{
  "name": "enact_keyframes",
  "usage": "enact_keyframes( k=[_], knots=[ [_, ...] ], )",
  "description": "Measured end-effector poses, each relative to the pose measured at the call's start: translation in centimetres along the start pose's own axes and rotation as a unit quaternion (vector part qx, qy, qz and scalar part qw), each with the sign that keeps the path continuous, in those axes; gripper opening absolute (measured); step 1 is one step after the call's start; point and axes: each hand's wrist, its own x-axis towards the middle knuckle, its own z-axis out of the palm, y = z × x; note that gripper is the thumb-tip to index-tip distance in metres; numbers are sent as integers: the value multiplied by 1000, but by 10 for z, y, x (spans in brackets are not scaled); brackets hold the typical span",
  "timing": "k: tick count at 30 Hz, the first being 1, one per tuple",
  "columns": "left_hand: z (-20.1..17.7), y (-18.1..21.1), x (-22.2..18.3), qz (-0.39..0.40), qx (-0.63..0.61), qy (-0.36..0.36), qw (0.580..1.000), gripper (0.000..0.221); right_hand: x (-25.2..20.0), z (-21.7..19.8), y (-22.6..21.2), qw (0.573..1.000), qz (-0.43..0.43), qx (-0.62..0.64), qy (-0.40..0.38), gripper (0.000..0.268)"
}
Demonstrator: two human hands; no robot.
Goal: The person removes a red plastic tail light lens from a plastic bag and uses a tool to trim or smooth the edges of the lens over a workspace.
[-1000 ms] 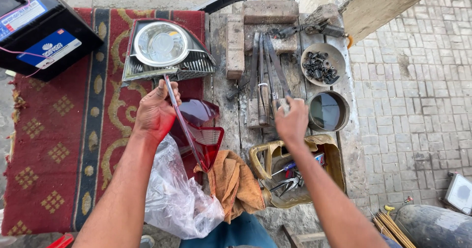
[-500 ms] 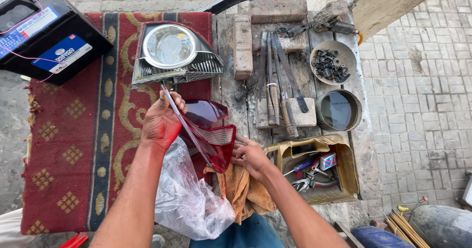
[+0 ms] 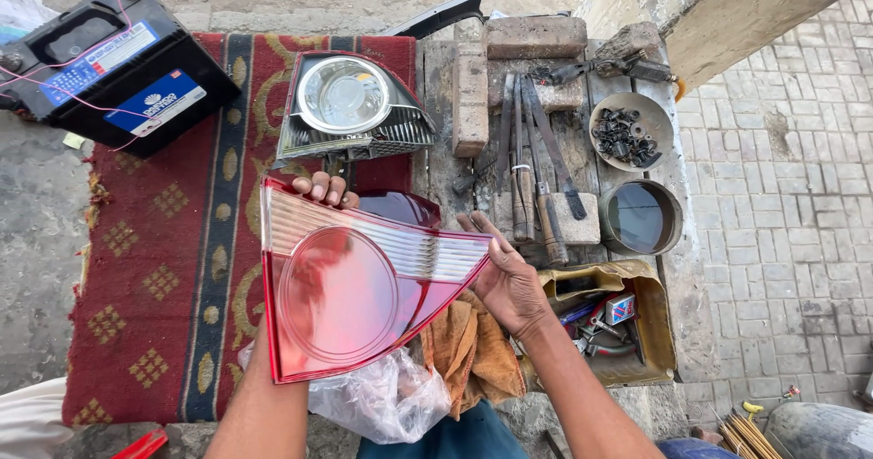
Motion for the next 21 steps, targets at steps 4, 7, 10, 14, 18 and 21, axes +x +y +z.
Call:
enact_keyframes(
  k=[4,7,10,14,18,21],
  knots=[
    [118,2,44,-29,-4,66,997,41,0,-6,1,999,-11,-14,33,54],
    [156,-4,56,-16,10,176,984,50,6,-21,2,998,-20,-28,50,52],
    [205,12,89,-64,25,249,966,61,13,-43,4,997,-28,-40,63,50],
    [240,32,114,-183,48,344,920,75,22,-59,5,996,-37,-56,62,49],
    [244,37,116,-184,32,352,917,91,7,-10,-8,995,-44,-70,60,48],
    [258,40,120,-181,33,358,916,93,6,0,-14,994,-43,-79,57,47]
  ],
)
